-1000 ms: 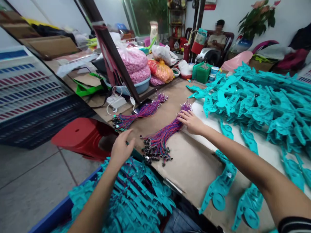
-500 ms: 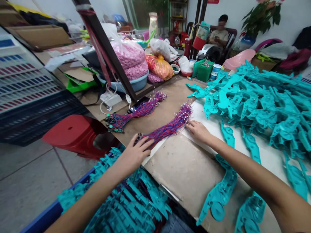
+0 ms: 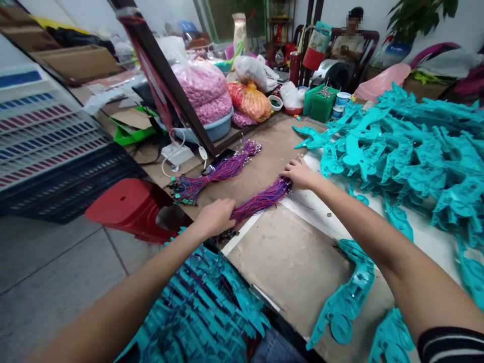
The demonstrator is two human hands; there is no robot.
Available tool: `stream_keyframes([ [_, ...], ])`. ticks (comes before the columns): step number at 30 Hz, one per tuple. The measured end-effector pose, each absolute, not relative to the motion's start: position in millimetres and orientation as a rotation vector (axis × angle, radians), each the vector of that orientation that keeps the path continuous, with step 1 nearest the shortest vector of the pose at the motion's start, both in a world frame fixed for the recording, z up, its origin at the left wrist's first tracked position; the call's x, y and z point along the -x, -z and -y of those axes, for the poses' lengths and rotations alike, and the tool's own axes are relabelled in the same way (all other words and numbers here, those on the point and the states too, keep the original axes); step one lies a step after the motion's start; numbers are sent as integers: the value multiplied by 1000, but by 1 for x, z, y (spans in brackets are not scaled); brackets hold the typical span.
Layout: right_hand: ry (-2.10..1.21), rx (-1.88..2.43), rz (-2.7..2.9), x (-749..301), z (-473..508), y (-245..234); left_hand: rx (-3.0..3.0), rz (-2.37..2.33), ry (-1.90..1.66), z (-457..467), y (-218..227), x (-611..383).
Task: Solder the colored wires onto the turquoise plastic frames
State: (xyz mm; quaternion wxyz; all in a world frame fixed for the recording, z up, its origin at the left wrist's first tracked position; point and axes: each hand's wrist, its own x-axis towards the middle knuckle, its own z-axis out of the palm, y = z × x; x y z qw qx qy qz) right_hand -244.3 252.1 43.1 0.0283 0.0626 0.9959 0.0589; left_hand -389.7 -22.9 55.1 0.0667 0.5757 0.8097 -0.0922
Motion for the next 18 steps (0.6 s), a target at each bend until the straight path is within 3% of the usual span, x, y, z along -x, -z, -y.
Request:
stream_keyframes([
  [5,-277,-311,-3224,221,-242,-31,-1872,-2745,363,48,-66,349],
  [9,-329,-390,-3239,183,-224,-15,-2159,-2588,292,77,-41,324],
  [18,-134,-387,-3316,134,-207,-16,-2225,-2674,-176,75,-48,326],
])
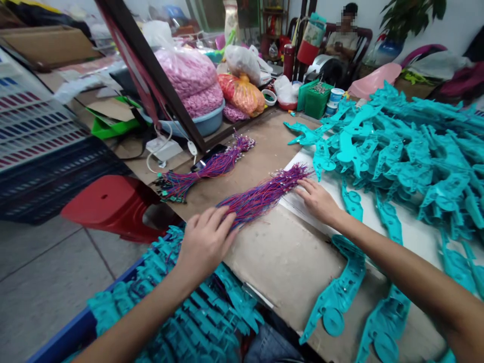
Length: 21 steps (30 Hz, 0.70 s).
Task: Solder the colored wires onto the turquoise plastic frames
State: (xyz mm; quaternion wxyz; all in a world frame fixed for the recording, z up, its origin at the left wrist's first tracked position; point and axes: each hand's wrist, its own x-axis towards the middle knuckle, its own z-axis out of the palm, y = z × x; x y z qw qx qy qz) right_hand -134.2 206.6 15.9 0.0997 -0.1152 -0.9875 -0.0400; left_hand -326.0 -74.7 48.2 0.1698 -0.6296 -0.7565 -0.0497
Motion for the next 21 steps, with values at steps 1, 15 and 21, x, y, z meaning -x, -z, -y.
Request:
stream_keyframes([
  [1,92,352,2878,135,-206,-15,1776,2191,119,72,-47,328],
  [15,-111,394,2744,141,-204,-15,1789,2312,464,105,-25,303],
  [21,-203,225,2702,150,-180,-13,1388,2490,787,96,-41,336],
])
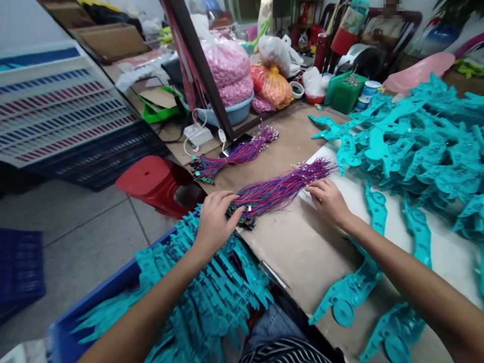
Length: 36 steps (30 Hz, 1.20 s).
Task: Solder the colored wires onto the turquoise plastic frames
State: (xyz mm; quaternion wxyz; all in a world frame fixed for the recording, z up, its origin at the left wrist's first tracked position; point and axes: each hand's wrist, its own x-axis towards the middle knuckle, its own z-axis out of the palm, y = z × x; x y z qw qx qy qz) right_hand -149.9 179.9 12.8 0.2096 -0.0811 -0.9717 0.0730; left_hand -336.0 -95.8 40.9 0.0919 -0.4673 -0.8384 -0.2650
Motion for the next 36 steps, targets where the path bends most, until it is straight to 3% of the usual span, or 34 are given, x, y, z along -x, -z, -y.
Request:
stream_keyframes([
  [10,-58,87,2826,186,-121,-12,1615,2715,336,79,-42,341],
  [19,-8,96,2933,148,-102,0,1545,2555,438,92,-28,331],
  [25,-151,104,2871,142,-101,2,1655,2382,562,83,-31,319],
  [31,-250,179,2792,143,-109,3,1563,2452,902,81,-34,319],
  [36,-288,181,2723,174,-103,-6,1693,2475,921,85,-38,312],
])
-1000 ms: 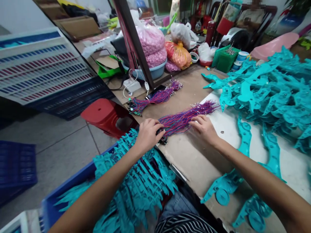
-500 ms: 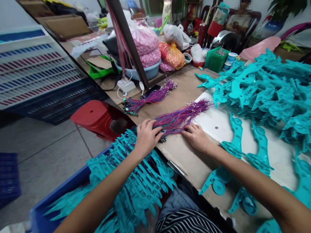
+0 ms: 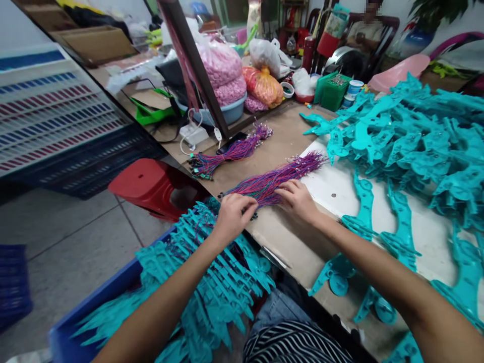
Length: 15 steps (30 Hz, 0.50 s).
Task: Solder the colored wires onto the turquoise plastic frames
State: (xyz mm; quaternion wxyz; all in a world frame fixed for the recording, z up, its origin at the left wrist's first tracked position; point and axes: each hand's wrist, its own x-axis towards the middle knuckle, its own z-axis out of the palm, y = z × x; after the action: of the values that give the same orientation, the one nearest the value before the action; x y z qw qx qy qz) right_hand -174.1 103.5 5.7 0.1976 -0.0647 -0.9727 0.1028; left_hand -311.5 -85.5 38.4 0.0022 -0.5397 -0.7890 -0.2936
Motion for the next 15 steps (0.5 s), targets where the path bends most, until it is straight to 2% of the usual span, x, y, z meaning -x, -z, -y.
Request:
stream_keyframes([
  [5,-308,-46,2803,190,-86,-6,2211,2241,759,101,-31,279],
  [7,-297,-47,2803,182,-85,-4,2203,2319,852,106,-30,271],
  [12,-392,-100,2690,150,-101,-8,1827,2606,1674,104,-57,275],
  [15,-425,11,2644,140,-118,-12,1642,2603,2076,92,-80,275],
])
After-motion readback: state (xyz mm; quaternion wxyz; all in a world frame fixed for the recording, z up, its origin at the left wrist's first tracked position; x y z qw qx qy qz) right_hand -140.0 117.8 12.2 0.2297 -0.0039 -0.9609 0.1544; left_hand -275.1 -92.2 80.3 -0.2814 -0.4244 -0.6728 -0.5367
